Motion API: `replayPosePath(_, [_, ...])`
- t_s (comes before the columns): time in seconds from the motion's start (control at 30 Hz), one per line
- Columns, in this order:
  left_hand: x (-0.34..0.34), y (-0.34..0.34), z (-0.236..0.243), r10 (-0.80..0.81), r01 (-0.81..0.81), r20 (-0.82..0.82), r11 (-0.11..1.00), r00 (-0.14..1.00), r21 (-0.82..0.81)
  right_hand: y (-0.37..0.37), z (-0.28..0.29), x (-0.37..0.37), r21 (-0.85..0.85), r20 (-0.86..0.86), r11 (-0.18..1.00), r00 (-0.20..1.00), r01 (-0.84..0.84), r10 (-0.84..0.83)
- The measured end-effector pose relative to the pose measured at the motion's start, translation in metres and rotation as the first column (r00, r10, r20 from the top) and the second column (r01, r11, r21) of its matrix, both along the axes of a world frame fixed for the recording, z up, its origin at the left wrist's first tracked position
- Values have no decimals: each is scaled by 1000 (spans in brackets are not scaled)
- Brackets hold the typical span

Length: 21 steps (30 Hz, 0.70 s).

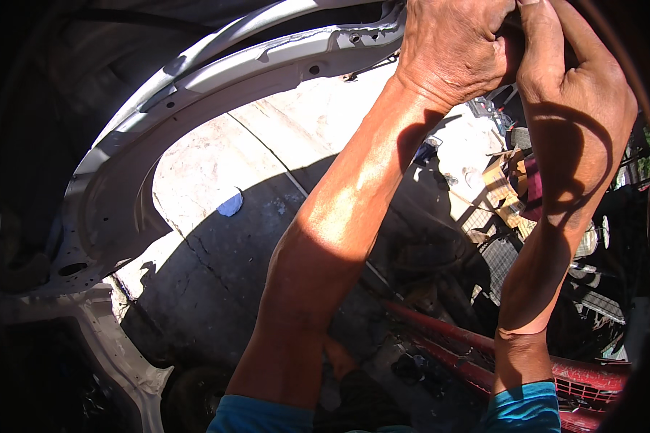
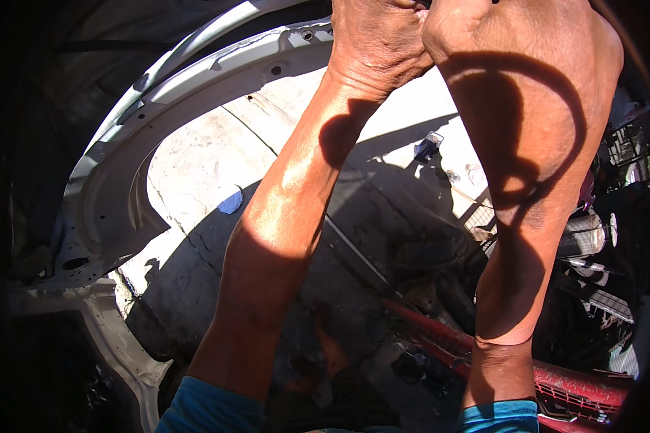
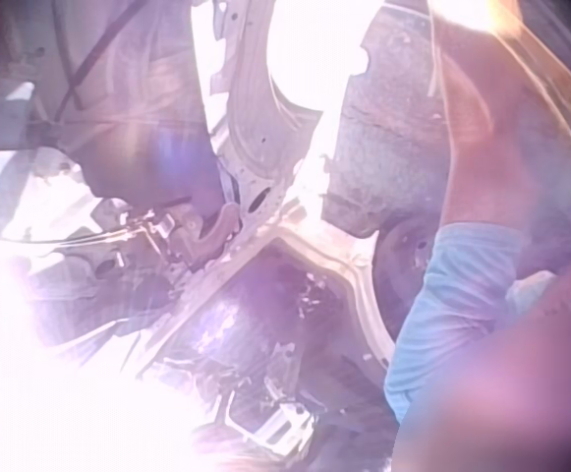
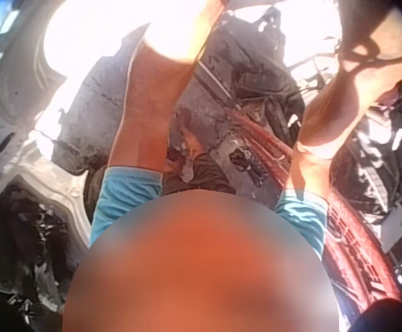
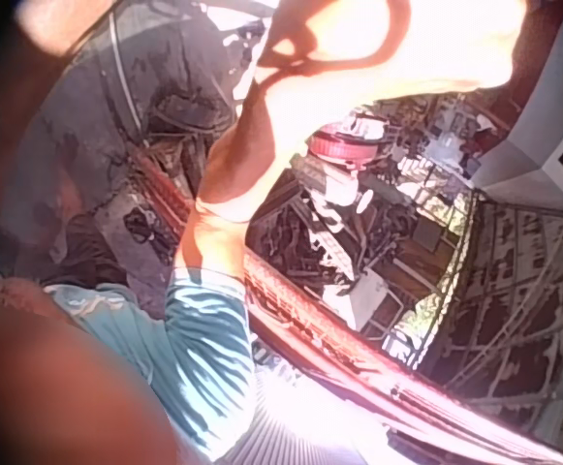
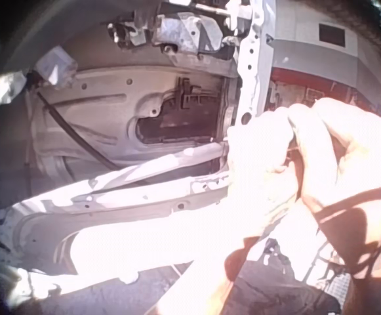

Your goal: The person uses a screwdriver to remove screws from the car door frame and then detaches the door panel. They continue to remove additional screws and manipulate the door components to separate the panel from the door structure.

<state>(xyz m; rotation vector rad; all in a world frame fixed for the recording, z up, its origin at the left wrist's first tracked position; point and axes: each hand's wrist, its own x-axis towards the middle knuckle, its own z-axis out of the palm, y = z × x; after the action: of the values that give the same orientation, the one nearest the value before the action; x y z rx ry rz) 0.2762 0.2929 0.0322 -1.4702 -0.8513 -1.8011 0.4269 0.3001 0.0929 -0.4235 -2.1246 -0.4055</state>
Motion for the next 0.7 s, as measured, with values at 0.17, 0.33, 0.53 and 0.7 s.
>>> replayPosePath(0.17, [5, 1, 5, -16, 16, -2, 1000, 1000, 5, -2, 2, 2, 19, -7, 1000, 1000, 8, -8])
replayPosePath(0.33, [3, -1, 5, -9, 9, -4, 1000, 1000, -1, -2, 1, -1, 27, -18, 1000, 1000, -13, 13])
replayPosePath(0.53, [3, -2, 9, -8, 8, 4, 1000, 1000, -5, -4, 3, -4, 40, -31, 999, 999, -24, 25])
replayPosePath(0.7, [2, -1, 9, -11, 11, 5, 1000, 1000, -18, -6, 0, -6, 45, -41, 998, 998, -36, 38])
